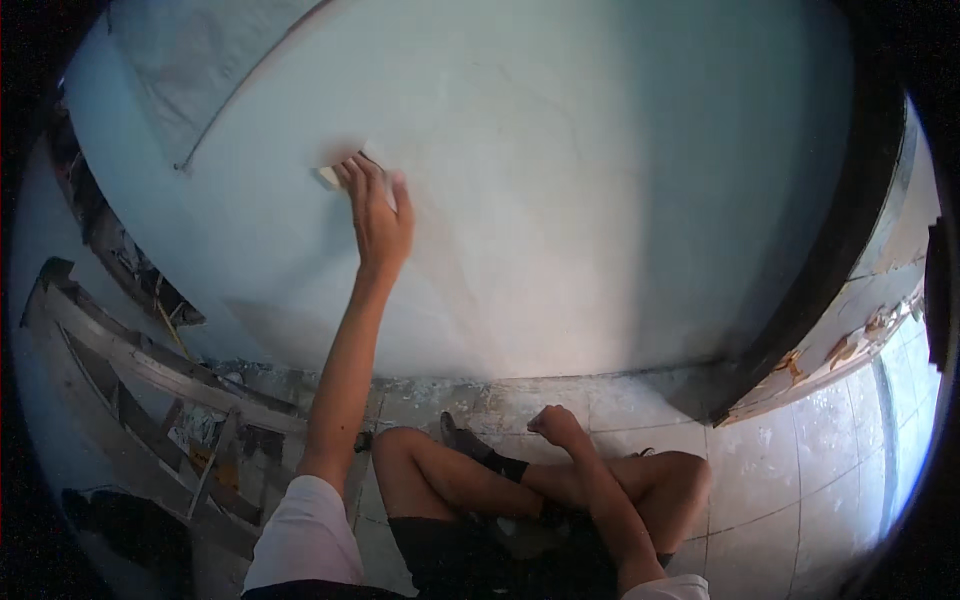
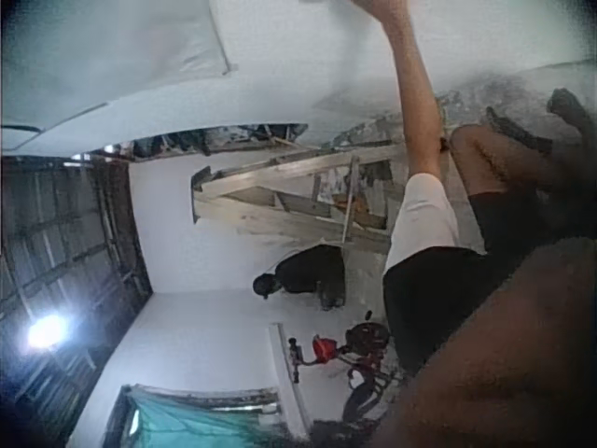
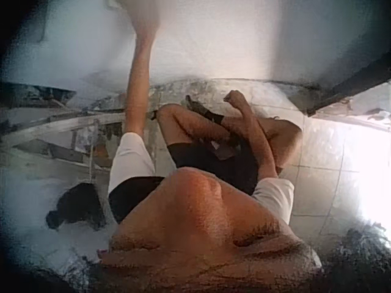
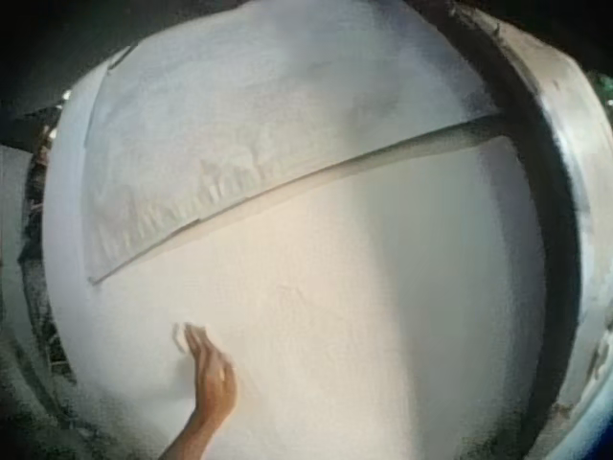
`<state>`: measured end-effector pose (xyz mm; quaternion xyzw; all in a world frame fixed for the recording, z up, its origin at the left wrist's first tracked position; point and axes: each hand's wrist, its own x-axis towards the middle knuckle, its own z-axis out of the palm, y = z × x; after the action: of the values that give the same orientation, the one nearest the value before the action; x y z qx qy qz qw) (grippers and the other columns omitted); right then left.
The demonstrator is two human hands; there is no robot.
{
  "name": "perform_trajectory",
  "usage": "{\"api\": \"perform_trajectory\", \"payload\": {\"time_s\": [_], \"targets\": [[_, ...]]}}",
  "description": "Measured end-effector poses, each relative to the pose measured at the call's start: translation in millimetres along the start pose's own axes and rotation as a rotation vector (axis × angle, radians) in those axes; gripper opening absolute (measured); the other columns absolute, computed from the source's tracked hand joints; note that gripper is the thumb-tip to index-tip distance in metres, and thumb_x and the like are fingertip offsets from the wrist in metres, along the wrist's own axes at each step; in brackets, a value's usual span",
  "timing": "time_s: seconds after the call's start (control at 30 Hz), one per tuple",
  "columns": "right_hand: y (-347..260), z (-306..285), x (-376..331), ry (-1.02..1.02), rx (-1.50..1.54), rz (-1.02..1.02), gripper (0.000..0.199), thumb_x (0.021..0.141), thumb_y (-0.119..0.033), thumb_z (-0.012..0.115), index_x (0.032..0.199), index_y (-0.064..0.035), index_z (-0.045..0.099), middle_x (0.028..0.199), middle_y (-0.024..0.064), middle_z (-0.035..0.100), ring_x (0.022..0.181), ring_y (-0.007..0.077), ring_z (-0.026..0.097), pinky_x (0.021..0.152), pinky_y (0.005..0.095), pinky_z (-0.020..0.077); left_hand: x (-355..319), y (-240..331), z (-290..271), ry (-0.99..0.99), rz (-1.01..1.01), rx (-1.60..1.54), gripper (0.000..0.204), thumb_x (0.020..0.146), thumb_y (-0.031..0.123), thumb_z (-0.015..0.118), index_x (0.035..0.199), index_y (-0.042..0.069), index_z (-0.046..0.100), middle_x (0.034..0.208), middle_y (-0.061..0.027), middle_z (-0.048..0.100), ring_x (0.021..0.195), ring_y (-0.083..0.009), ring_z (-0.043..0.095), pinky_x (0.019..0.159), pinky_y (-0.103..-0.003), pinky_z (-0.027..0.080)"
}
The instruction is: Sanding a white wall using a piece of sandpaper while sitting on the floor.
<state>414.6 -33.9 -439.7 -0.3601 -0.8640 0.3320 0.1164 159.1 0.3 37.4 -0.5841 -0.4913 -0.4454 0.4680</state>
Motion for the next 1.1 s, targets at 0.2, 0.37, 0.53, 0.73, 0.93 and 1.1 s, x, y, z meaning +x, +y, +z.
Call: {"api": "perform_trajectory", "payload": {"time_s": [0.2, 0.37, 0.53, 0.73, 0.93, 1.1], "targets": [[-10.7, -7.8, -12.6, 0.026, -0.097, -0.013, 0.032, 0.092, -0.042, 0.066, 0.1, -0.0139, 0.079, 0.097, 0.0132, 0.075, 0.092, 0.0349, 0.07, 0.085, 0.0479, 0.056, 27.0, -42.9, -13.0, 0.07, -0.166, -0.015, 0.063, 0.108, 0.025, 0.039, 0.151, -0.016, 0.018, 0.159, -0.0365, 0.011, 0.151, -0.0463, 0.004, 0.124, -0.049, 0.008], [-16.3, -8.4, -16.3, -0.035, -0.08, -0.011, 0.039, 0.095, -0.045, 0.06, 0.106, -0.0109, 0.076, 0.098, 0.0132, 0.075, 0.093, 0.0356, 0.07, 0.085, 0.048, 0.0553, 7.7, -24.2, -3.5, -0.072, 0.146, -0.018, 0.06, 0.108, 0.022, 0.037, 0.15, -0.016, 0.018, 0.16, -0.0358, 0.01, 0.151, -0.0486, 0.004, 0.124, -0.052, 0.008], [-15.7, -4.3, -16.5, -0.121, -0.092, 0.053, 0.042, 0.096, -0.049, 0.058, 0.11, -0.0139, 0.075, 0.106, 0.0118, 0.074, 0.105, 0.0354, 0.067, 0.095, 0.0604, 0.047, 1.4, -3.9, -3.2, -0.148, -0.024, 0.077, 0.057, 0.107, 0.018, 0.036, 0.148, -0.019, 0.02, 0.157, -0.0399, 0.009, 0.15, -0.0512, 0.006, 0.123, -0.054, 0.01], [-13.5, -4.0, -15.2, -0.186, -0.113, 0.184, 0.045, 0.097, -0.053, 0.055, 0.115, -0.0156, 0.073, 0.117, 0.0101, 0.071, 0.115, 0.0331, 0.064, 0.104, 0.0711, 0.0344, 34.6, -13.5, 25.1, 0.063, -0.237, 0.224, 0.069, 0.108, 0.031, 0.035, 0.148, -0.021, 0.013, 0.155, -0.0434, 0.007, 0.148, -0.0558, 0.003, 0.123, -0.055, 0.01], [-15.7, -4.5, -14.2, -0.159, -0.1, 0.171, 0.047, 0.096, -0.054, 0.056, 0.116, -0.0146, 0.072, 0.115, 0.0109, 0.071, 0.116, 0.0349, 0.063, 0.102, 0.0708, 0.0357, -36.5, 54.2, 43.9, -0.063, -0.204, -0.036, 0.069, 0.107, 0.031, 0.043, 0.15, -0.016, 0.017, 0.158, -0.0387, 0.008, 0.148, -0.0552, 0.003, 0.122, -0.056, 0.013], [-14.5, -6.5, -16.5, -0.215, -0.064, 0.128, 0.049, 0.096, -0.056, 0.055, 0.117, -0.0143, 0.071, 0.119, 0.0135, 0.069, 0.117, 0.0361, 0.062, 0.104, 0.0694, 0.0357, -5.9, 87.9, 21.7, -0.23, 0.145, 0.018, 0.061, 0.105, 0.024, 0.047, 0.151, -0.011, 0.025, 0.161, -0.0319, 0.014, 0.15, -0.0499, 0.008, 0.122, -0.056, 0.017]]}}
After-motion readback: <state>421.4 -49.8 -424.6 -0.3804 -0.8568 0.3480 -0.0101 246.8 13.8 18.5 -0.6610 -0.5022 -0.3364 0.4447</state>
